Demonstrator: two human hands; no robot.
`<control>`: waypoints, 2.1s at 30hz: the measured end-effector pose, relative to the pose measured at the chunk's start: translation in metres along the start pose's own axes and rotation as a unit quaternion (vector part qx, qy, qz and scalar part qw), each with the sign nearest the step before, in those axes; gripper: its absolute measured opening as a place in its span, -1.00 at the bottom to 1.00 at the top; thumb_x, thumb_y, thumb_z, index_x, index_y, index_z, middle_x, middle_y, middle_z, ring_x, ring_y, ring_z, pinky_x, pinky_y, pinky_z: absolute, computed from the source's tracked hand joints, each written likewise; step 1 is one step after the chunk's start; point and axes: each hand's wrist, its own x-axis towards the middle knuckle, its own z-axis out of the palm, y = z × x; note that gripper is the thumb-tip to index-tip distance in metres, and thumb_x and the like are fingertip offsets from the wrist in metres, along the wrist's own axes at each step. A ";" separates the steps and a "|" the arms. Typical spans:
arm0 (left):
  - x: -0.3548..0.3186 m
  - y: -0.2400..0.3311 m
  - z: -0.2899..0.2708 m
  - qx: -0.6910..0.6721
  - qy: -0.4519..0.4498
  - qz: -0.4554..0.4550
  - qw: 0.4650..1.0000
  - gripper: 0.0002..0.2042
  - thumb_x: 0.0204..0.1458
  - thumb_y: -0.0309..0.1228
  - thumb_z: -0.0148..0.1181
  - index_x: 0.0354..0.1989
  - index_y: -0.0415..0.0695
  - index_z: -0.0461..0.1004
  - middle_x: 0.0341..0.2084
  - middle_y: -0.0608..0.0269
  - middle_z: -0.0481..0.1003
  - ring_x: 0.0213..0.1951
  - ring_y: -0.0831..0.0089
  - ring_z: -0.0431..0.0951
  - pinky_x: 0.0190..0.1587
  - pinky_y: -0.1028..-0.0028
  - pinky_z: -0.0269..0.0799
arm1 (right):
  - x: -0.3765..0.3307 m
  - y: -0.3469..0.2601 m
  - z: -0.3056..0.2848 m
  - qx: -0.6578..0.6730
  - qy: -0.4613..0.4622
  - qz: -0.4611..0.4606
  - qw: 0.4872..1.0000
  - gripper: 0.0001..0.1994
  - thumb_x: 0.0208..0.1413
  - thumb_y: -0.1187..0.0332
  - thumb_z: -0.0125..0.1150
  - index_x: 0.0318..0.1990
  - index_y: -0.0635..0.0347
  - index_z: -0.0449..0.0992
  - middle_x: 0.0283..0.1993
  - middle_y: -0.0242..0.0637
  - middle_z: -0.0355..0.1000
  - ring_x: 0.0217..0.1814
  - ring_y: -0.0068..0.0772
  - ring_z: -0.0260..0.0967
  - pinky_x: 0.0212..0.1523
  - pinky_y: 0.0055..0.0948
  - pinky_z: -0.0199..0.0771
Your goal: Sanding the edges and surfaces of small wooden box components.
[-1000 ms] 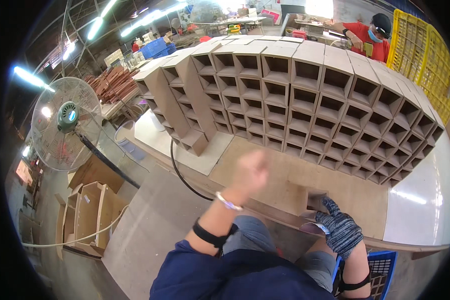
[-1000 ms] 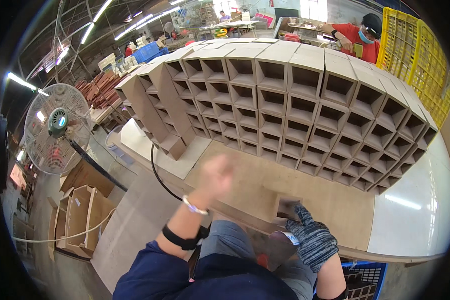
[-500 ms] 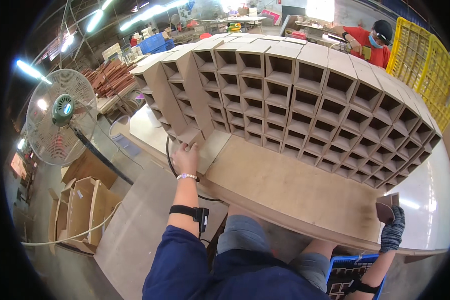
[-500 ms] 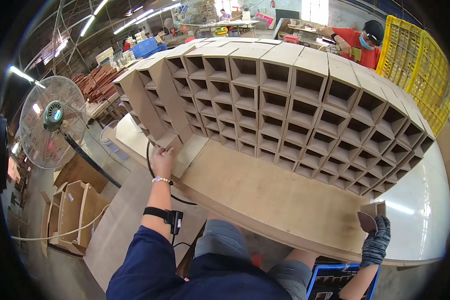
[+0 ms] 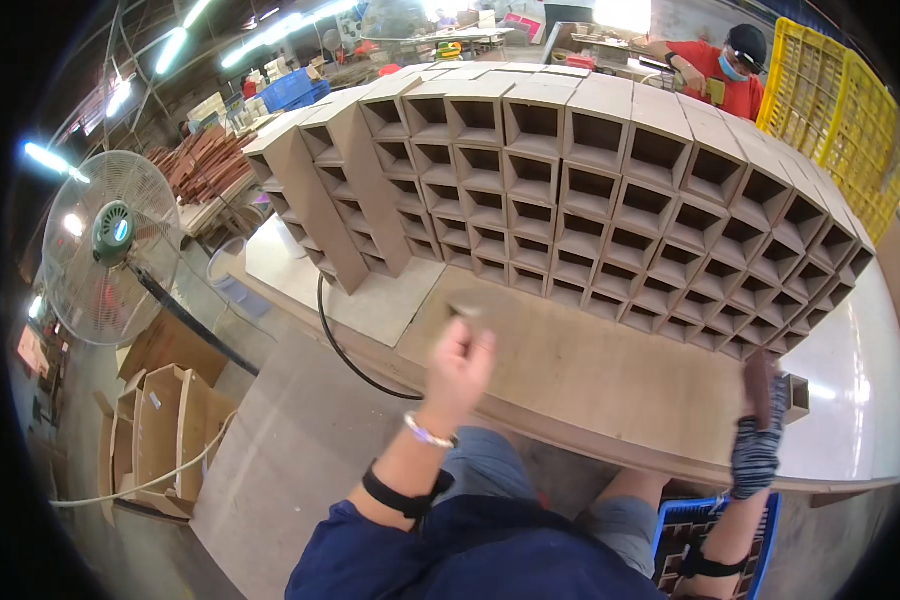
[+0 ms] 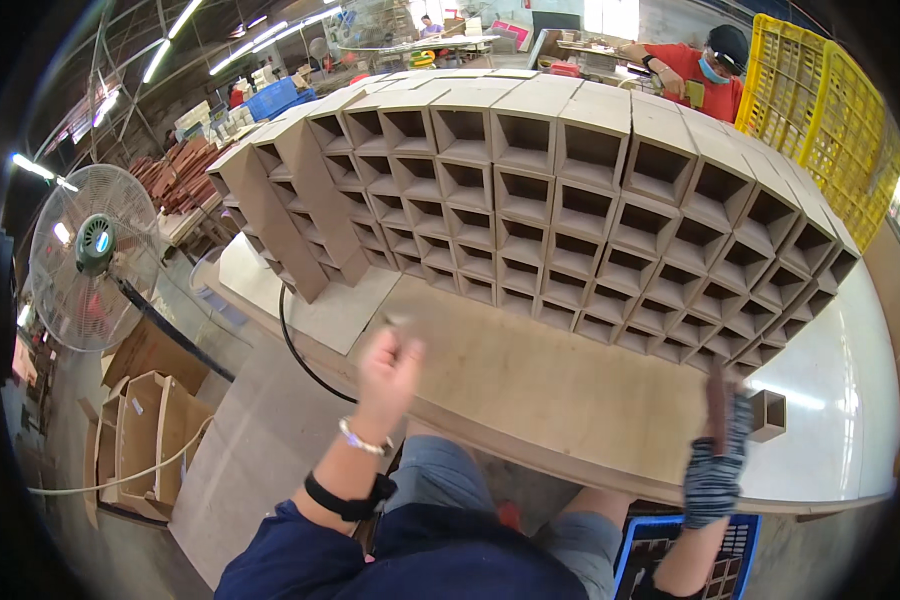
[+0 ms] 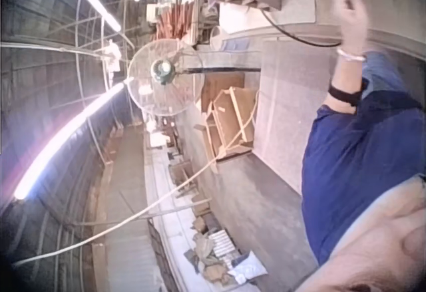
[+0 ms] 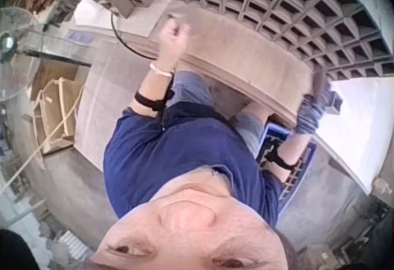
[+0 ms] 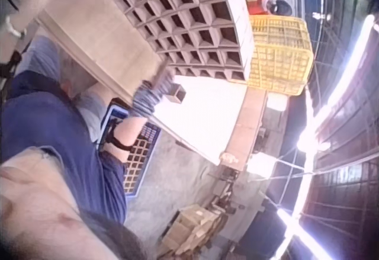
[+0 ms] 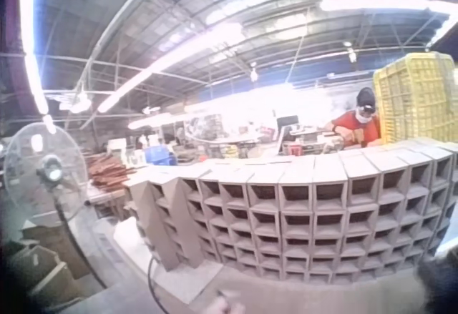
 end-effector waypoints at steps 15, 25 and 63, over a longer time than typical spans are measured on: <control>-0.085 0.006 0.097 0.055 -0.222 0.070 0.971 -0.89 -0.07 -0.53 0.08 -0.43 -0.24 0.27 -0.69 0.00 0.33 -0.61 0.03 0.39 -0.58 0.25 0.26 | -0.017 -0.132 0.114 -0.296 -0.193 -0.112 0.929 -0.54 -0.04 0.41 -0.06 0.11 0.17 0.25 0.17 -0.10 0.19 0.23 -0.09 0.11 0.23 -0.16 -0.01; -0.088 0.006 0.099 0.101 -0.228 0.086 0.965 -0.89 -0.09 -0.55 0.10 -0.44 -0.26 0.29 -0.69 0.04 0.35 -0.65 0.12 0.38 -0.59 0.30 0.27 | -0.022 -0.178 0.096 -0.103 -0.105 -0.247 0.958 -0.55 -0.07 0.49 -0.01 0.07 0.31 0.26 0.07 0.00 0.27 0.13 -0.06 0.22 0.18 -0.13 0.13; -0.087 0.010 0.097 0.022 -0.252 0.036 0.967 -0.92 -0.07 -0.56 0.09 -0.48 -0.25 0.31 -0.66 0.07 0.42 -0.61 0.23 0.49 -0.53 0.42 0.38 | -0.037 -0.175 0.118 -0.173 -0.170 -0.287 0.927 -0.66 -0.04 0.37 -0.02 -0.05 0.18 0.37 -0.04 -0.12 0.36 0.07 -0.23 0.27 0.11 -0.29 0.20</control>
